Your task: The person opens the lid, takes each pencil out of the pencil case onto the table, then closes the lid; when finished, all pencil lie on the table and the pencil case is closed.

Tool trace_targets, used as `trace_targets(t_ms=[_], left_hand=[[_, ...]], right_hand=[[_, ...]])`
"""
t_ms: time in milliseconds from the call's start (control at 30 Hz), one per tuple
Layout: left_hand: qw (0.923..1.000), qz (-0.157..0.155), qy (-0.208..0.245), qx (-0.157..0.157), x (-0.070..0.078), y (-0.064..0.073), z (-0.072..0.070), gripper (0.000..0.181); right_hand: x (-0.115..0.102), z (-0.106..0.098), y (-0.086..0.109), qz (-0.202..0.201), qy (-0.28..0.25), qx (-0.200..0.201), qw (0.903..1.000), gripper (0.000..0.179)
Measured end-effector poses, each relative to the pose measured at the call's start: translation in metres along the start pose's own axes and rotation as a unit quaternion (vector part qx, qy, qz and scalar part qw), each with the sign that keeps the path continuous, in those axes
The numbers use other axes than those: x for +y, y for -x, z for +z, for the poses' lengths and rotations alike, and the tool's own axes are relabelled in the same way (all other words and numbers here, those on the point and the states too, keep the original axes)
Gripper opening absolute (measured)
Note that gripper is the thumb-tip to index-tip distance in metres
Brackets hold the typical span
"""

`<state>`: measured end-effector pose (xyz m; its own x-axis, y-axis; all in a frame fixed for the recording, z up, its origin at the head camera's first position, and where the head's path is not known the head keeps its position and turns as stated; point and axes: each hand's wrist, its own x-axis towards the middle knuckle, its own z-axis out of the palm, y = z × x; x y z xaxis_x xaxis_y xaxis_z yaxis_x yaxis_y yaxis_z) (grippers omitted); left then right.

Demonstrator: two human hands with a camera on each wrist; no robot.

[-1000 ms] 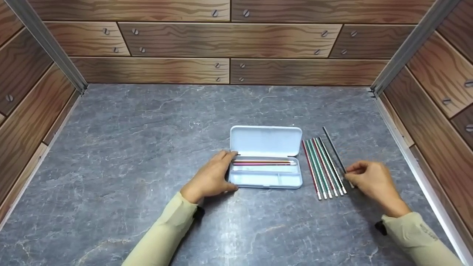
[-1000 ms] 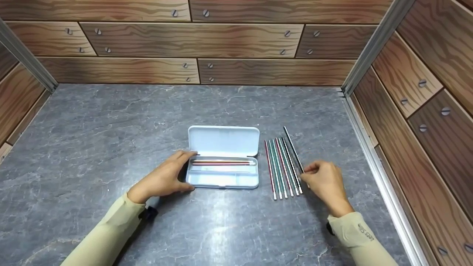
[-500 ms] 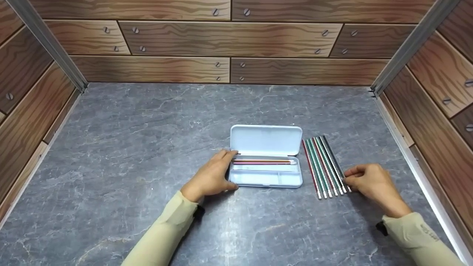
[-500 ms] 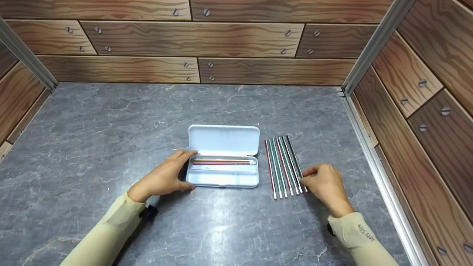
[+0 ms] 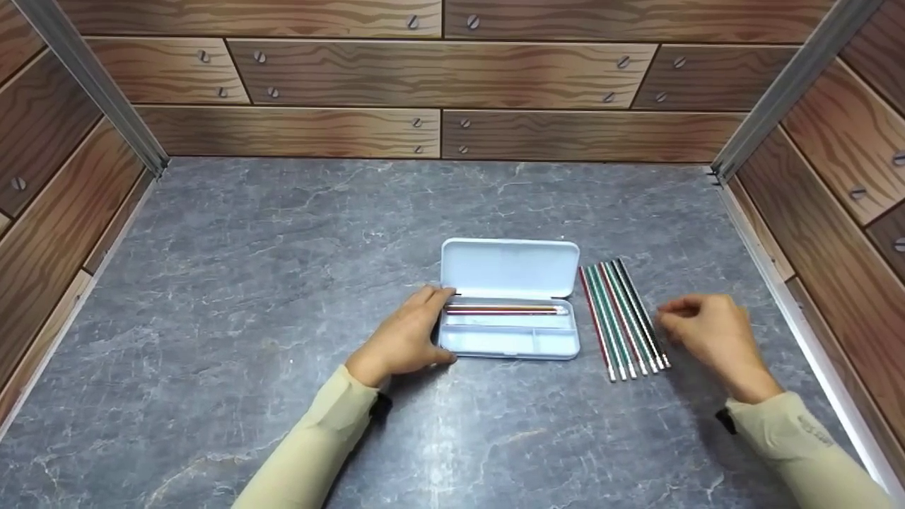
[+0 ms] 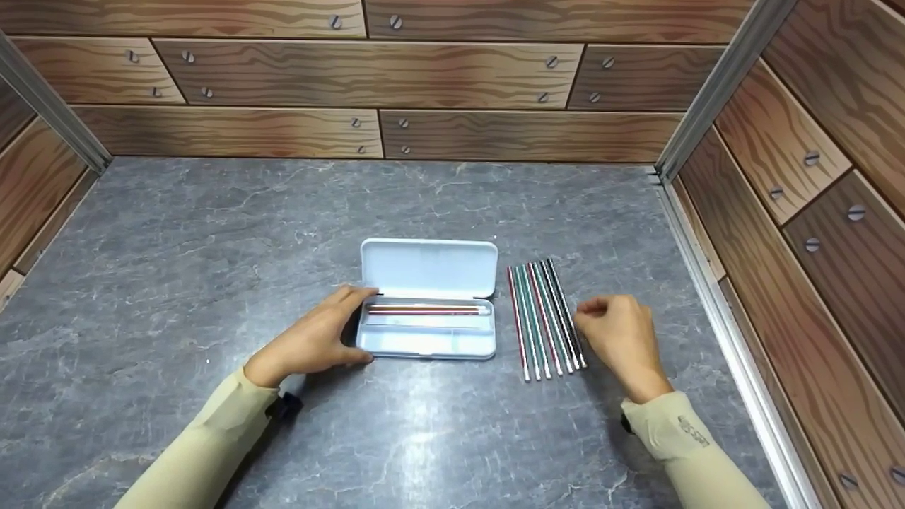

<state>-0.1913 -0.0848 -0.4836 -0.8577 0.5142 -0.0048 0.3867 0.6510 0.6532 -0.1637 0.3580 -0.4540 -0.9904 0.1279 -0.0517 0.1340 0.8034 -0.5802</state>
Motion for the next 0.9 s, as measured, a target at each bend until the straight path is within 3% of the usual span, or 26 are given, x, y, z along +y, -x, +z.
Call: trace_targets(t_ms=[167,400,567,700,900], left_hand=[[1.0,0.0,-0.001,0.0,0.0,0.0,0.0,0.103],[1.0,-0.007,0.003,-0.005,0.0,0.0,0.0,0.102],[0.9999,-0.011,0.002,-0.006,0.002,0.0,-0.002,0.103],[0.9999,-0.012,-0.001,-0.006,0.002,-0.001,-0.001,0.104],[0.9999,-0.013,-0.003,-0.006,0.001,-0.001,-0.001,0.104]], right_hand=[[-0.033,0.017,-0.008,-0.119,-0.004,0.061,0.991,0.022],[-0.068,0.054,-0.019,-0.285,-0.037,0.037,0.9572,0.023],[-0.079,0.075,-0.026,-0.349,-0.04,-0.007,0.9363,0.023],[-0.082,0.085,-0.028,-0.387,-0.002,-0.025,0.9219,0.021],[-0.086,0.091,-0.027,-0.4,0.073,-0.034,0.9129,0.019]])
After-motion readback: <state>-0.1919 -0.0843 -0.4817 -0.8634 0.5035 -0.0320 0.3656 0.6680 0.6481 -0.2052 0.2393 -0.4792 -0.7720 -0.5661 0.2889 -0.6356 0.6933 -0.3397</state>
